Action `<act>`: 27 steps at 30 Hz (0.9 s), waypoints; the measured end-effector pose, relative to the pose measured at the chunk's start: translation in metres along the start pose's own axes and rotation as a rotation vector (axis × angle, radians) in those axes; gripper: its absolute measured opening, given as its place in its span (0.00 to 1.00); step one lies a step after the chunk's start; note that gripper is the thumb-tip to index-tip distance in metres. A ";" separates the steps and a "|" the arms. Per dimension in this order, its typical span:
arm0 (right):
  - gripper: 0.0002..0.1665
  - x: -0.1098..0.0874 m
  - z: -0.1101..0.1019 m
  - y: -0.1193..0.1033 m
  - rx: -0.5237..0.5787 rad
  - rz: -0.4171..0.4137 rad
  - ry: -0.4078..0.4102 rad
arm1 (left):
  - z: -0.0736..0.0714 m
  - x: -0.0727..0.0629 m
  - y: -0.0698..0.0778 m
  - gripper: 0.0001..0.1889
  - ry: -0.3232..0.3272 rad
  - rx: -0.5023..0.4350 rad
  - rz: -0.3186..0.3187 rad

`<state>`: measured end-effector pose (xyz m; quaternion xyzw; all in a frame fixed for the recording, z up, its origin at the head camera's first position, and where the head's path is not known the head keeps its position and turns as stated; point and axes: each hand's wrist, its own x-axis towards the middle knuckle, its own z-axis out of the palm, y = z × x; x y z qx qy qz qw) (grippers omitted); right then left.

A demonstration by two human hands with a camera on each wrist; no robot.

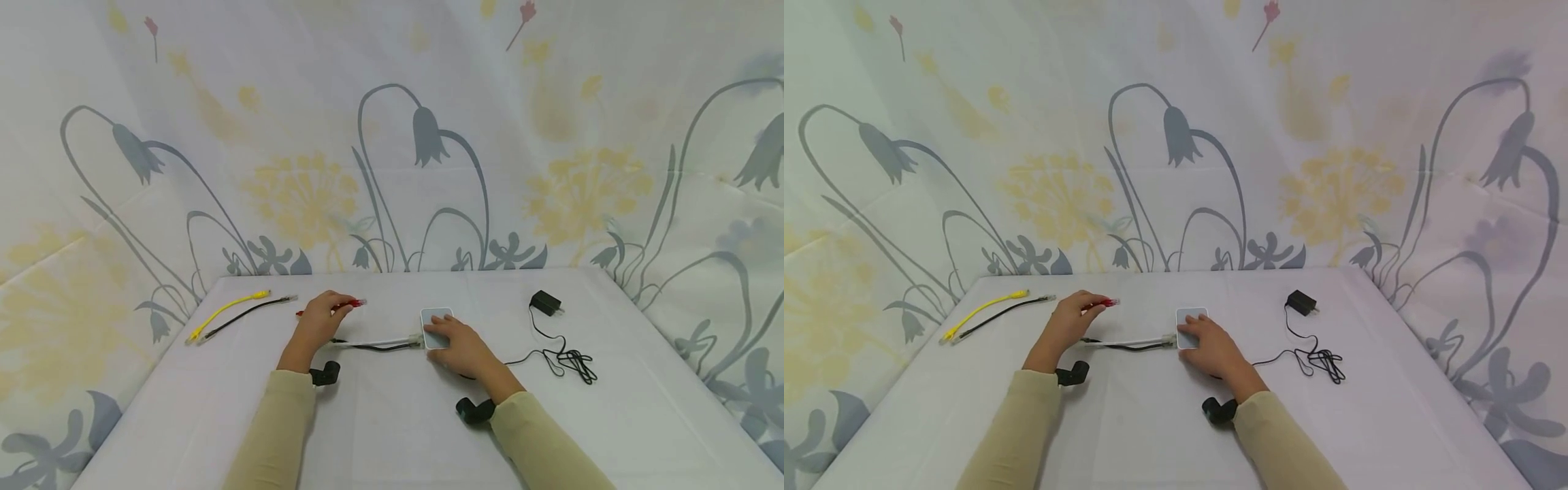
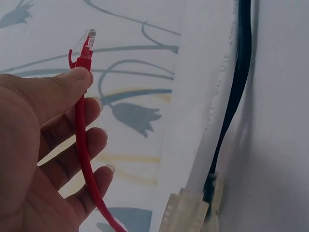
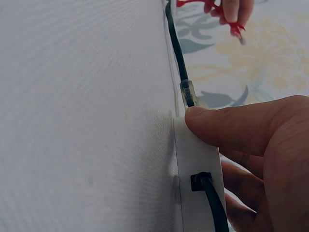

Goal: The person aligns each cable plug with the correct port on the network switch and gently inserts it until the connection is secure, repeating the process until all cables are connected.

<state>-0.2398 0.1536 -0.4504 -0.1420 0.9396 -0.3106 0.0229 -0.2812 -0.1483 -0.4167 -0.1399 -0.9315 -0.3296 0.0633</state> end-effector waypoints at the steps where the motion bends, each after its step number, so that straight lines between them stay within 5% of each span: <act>1: 0.32 0.000 0.001 0.000 0.003 0.002 -0.002 | 0.002 -0.001 0.001 0.15 -0.005 -0.004 0.000; 27: 0.31 0.001 -0.001 -0.001 -0.012 -0.011 0.014 | 0.038 0.004 0.021 0.12 -0.048 -0.005 0.039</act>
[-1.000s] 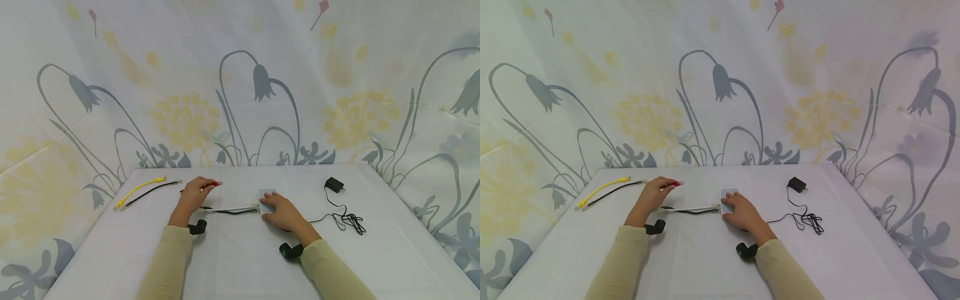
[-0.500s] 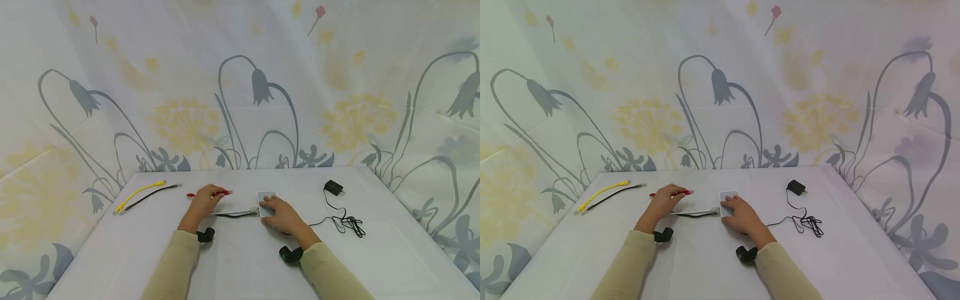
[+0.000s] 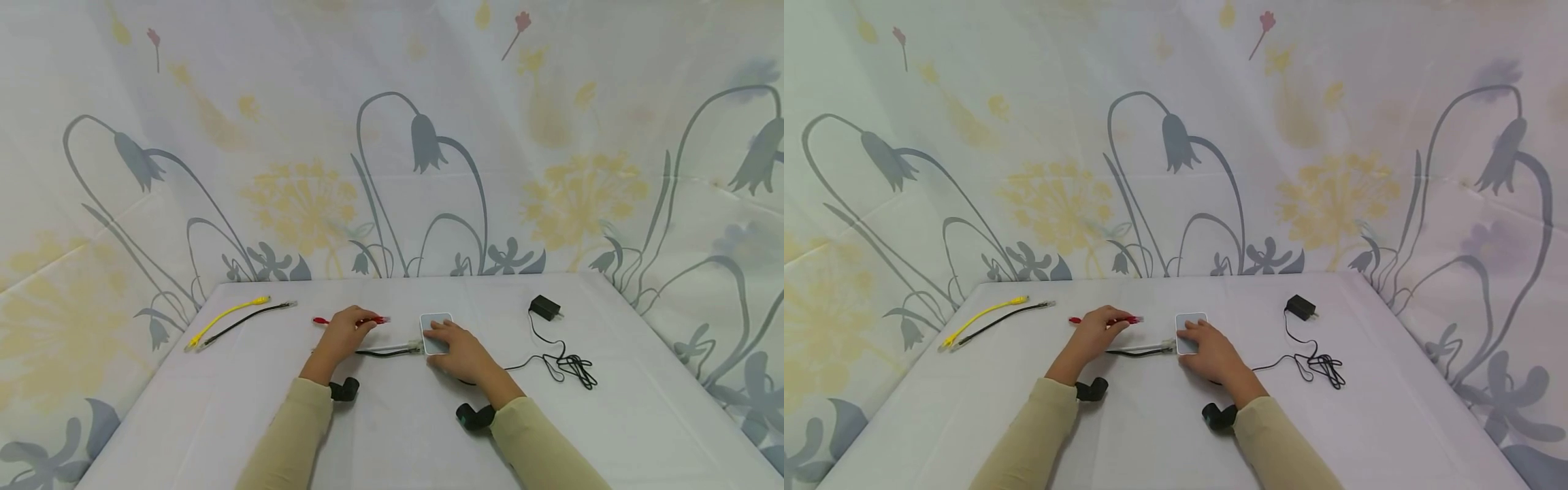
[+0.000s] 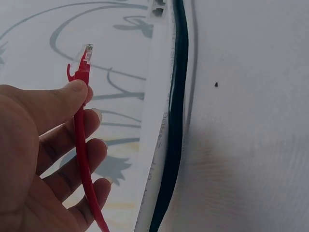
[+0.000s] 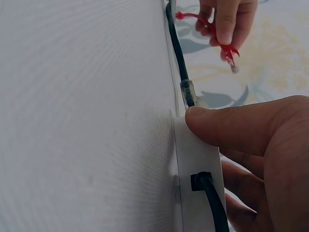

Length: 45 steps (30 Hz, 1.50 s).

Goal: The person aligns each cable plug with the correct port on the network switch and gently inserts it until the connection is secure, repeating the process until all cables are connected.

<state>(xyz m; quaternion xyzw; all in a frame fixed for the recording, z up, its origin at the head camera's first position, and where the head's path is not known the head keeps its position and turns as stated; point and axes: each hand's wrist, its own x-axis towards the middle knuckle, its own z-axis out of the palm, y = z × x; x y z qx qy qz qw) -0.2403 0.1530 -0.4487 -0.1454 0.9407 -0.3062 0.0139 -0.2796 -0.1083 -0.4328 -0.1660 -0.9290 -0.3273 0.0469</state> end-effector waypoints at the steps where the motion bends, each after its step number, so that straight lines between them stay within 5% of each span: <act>1: 0.31 0.000 0.000 0.000 0.000 0.000 0.000 | 0.001 0.000 0.000 0.12 -0.002 -0.003 -0.002; 24: 0.31 0.001 0.000 0.000 -0.021 0.001 -0.007 | 0.018 0.001 0.015 0.11 -0.072 0.020 -0.001; 45: 0.31 0.001 0.002 0.000 -0.016 0.005 0.007 | 0.034 0.004 0.025 0.11 -0.071 0.012 0.027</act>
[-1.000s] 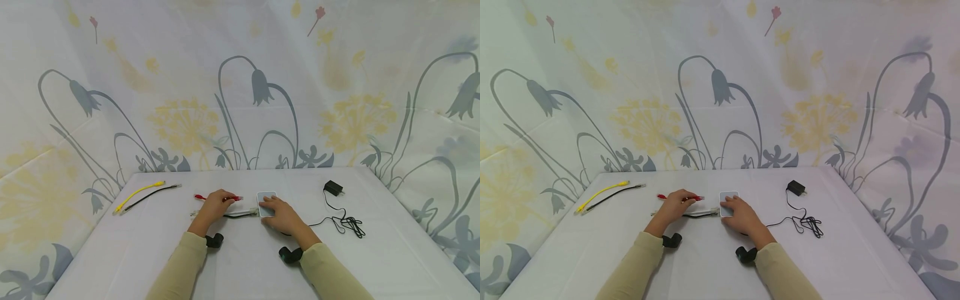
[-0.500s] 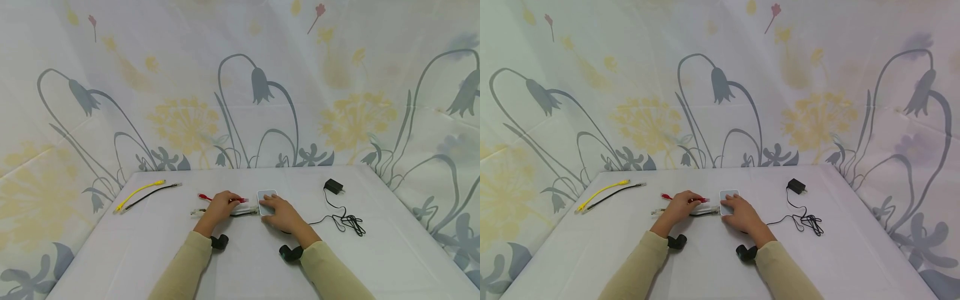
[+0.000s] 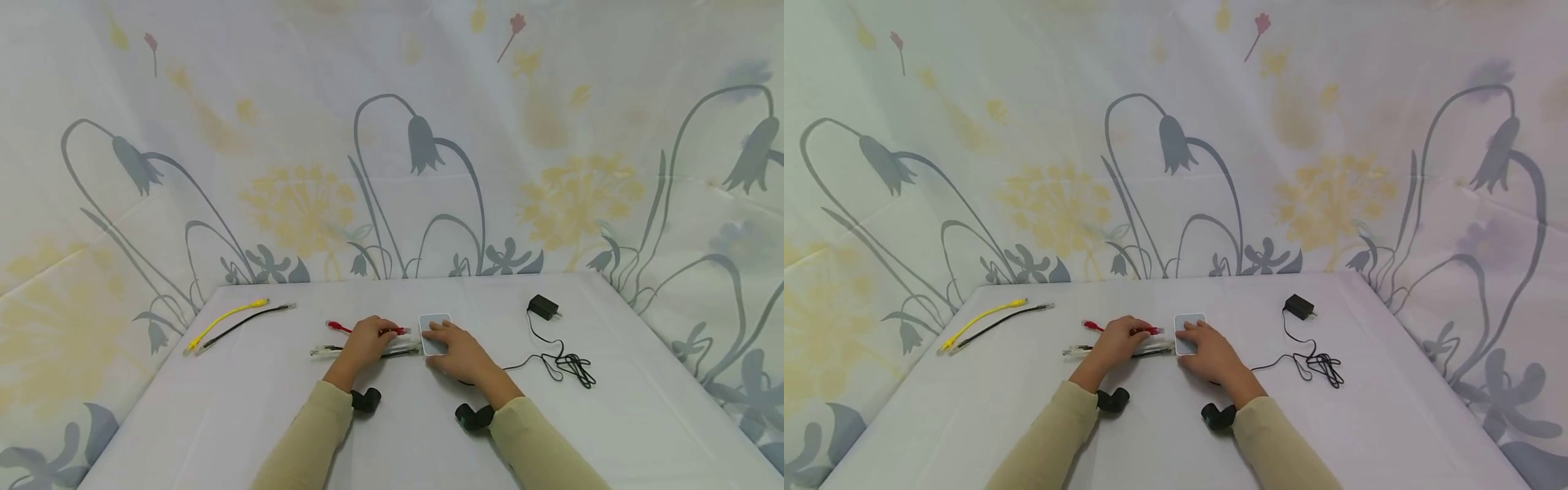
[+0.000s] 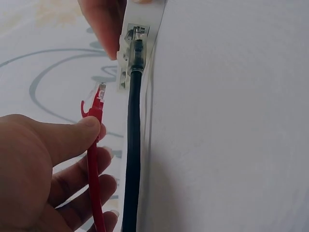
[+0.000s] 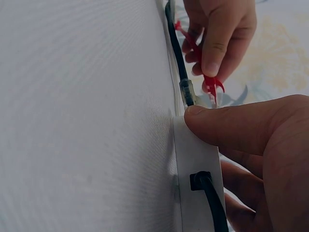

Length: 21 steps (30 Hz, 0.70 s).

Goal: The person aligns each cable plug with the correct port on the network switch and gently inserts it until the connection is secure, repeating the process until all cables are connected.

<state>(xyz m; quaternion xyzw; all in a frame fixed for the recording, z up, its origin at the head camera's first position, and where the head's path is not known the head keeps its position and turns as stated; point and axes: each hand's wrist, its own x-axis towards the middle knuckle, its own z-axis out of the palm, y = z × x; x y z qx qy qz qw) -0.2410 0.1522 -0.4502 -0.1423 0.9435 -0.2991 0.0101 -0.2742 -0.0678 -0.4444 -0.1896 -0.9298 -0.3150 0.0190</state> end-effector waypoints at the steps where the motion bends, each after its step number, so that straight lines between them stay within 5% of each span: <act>1: 0.31 0.000 0.000 0.000 0.001 -0.001 0.000 | 0.000 0.000 0.001 0.11 0.001 -0.002 -0.006; 21: 0.31 -0.001 -0.001 -0.001 -0.007 -0.003 0.001 | 0.009 0.005 -0.002 0.10 -0.016 -0.001 -0.003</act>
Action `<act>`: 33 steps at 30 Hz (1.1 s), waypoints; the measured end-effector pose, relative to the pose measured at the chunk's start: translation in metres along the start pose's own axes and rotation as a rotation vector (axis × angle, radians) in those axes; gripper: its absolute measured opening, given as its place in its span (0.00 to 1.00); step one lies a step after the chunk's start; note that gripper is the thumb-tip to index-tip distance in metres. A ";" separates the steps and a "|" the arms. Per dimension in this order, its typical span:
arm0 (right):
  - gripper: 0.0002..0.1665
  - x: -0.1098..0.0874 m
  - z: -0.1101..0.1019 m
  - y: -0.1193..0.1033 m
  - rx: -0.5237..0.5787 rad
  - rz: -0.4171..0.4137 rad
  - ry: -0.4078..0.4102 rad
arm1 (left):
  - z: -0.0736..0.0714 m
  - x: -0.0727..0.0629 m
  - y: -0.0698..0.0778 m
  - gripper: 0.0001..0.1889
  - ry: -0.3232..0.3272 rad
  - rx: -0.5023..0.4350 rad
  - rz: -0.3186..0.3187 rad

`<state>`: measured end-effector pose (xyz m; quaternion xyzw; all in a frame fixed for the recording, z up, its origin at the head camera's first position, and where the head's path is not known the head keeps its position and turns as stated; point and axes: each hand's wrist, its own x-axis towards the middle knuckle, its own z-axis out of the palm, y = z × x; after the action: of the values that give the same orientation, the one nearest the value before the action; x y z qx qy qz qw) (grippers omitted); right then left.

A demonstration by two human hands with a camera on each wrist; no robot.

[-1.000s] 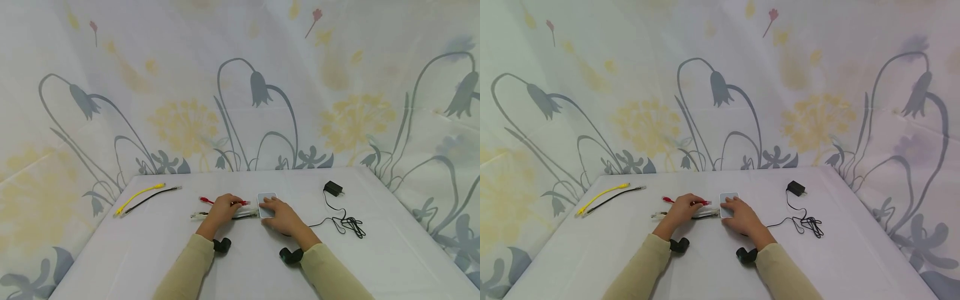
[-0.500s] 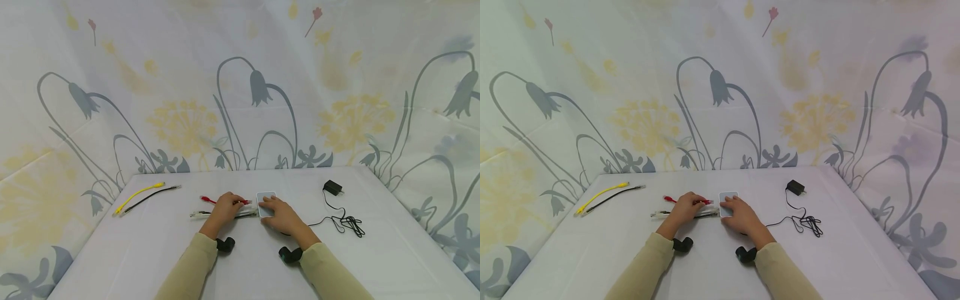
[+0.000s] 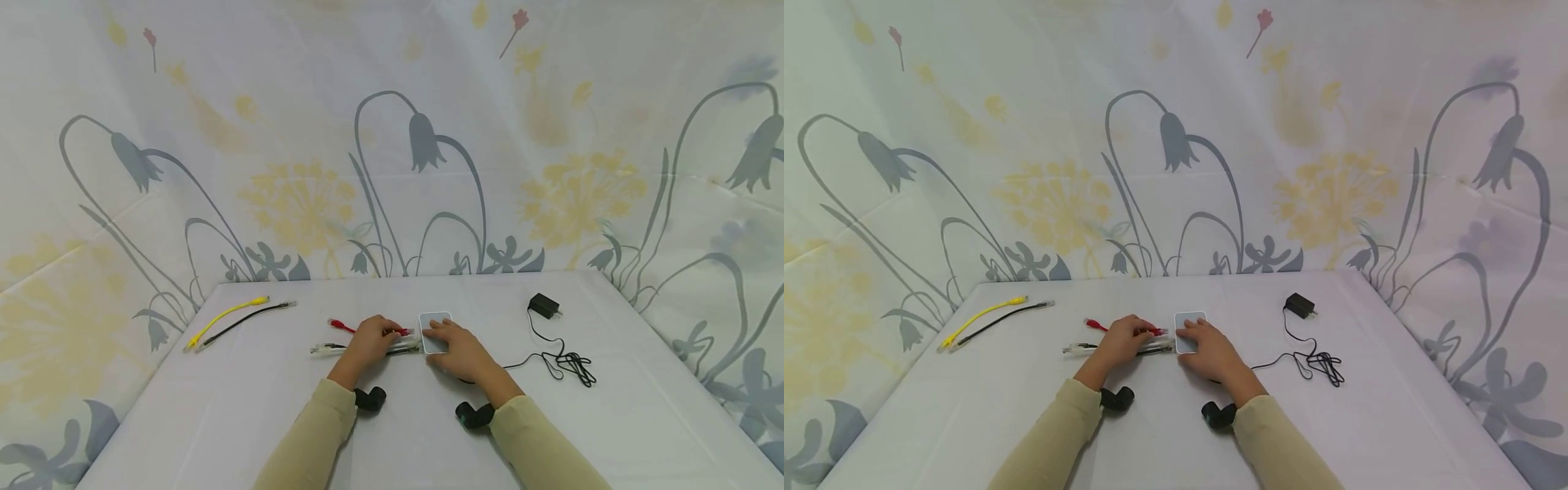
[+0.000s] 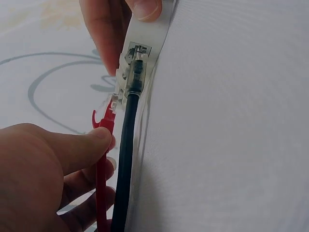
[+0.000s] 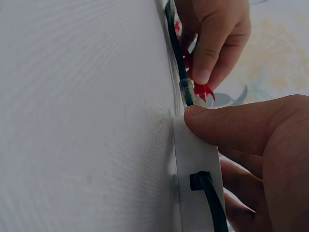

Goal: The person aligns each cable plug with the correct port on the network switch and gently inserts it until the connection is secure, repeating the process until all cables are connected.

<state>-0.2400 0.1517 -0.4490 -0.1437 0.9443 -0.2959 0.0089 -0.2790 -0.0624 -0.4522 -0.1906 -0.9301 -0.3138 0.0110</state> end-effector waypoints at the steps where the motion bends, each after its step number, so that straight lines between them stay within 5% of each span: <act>1: 0.31 0.000 0.000 0.000 0.003 0.000 0.000 | 0.000 0.000 0.000 0.10 -0.003 0.000 0.002; 33: 0.31 -0.001 -0.002 -0.003 0.006 -0.005 -0.008 | 0.002 0.004 0.006 0.11 -0.063 0.011 0.043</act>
<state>-0.2389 0.1507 -0.4453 -0.1474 0.9430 -0.2981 0.0122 -0.2806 -0.0551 -0.4495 -0.2202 -0.9274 -0.3021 -0.0104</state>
